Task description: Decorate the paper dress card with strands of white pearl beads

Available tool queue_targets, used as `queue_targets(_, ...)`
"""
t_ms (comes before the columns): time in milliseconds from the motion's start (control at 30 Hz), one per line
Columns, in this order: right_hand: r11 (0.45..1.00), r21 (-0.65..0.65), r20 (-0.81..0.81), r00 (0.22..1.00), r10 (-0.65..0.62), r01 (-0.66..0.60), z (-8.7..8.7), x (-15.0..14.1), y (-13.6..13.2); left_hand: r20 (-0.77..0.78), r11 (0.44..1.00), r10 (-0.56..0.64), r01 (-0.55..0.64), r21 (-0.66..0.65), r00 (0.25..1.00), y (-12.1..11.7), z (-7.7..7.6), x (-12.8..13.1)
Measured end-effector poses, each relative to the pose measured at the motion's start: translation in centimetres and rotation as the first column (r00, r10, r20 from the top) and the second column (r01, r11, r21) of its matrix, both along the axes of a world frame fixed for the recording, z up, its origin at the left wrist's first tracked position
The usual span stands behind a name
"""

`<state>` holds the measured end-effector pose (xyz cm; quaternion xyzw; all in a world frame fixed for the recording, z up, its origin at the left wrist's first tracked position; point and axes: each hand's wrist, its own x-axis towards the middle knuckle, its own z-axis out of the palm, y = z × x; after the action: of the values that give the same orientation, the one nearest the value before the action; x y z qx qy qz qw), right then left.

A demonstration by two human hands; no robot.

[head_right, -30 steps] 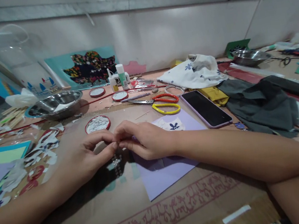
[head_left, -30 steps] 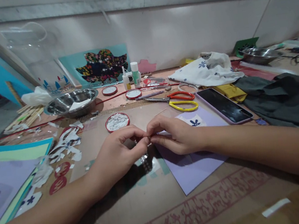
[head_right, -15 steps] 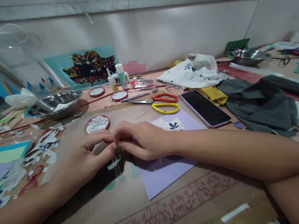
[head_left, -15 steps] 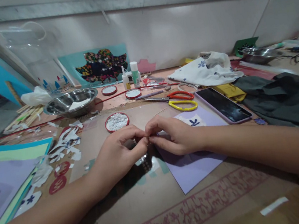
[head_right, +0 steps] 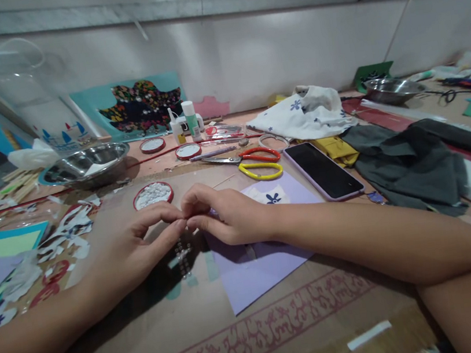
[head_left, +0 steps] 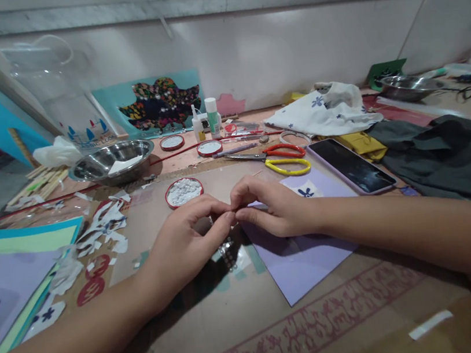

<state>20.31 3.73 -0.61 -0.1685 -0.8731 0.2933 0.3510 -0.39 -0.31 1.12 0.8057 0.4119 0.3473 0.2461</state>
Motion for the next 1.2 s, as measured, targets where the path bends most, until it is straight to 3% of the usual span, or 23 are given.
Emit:
queue_targets(367,0.999,0.012,0.032,0.999,0.030,-0.030,-0.02,-0.11,-0.10,-0.018,0.999,-0.033,0.032,-0.031,0.999,0.19,0.08,-0.16)
queue_targets(733,1.000,0.004,0.078,0.997,-0.006,0.005,-0.03,-0.19,-0.42,-0.049,0.999,0.011,-0.013,-0.045,0.999,-0.02,-0.14,0.06)
queue_targets(1000,0.995,-0.084,-0.023,0.998,-0.060,0.058,-0.09,-0.34,-0.12,-0.033,0.997,0.064,-0.065,-0.040,0.997,-0.17,0.39,0.28)
queue_targets(1200,0.993,-0.052,-0.043,0.993,-0.105,0.103,-0.13,-0.37,0.07,-0.025,0.996,0.084,-0.085,-0.037,0.996,-0.09,0.10,-0.06)
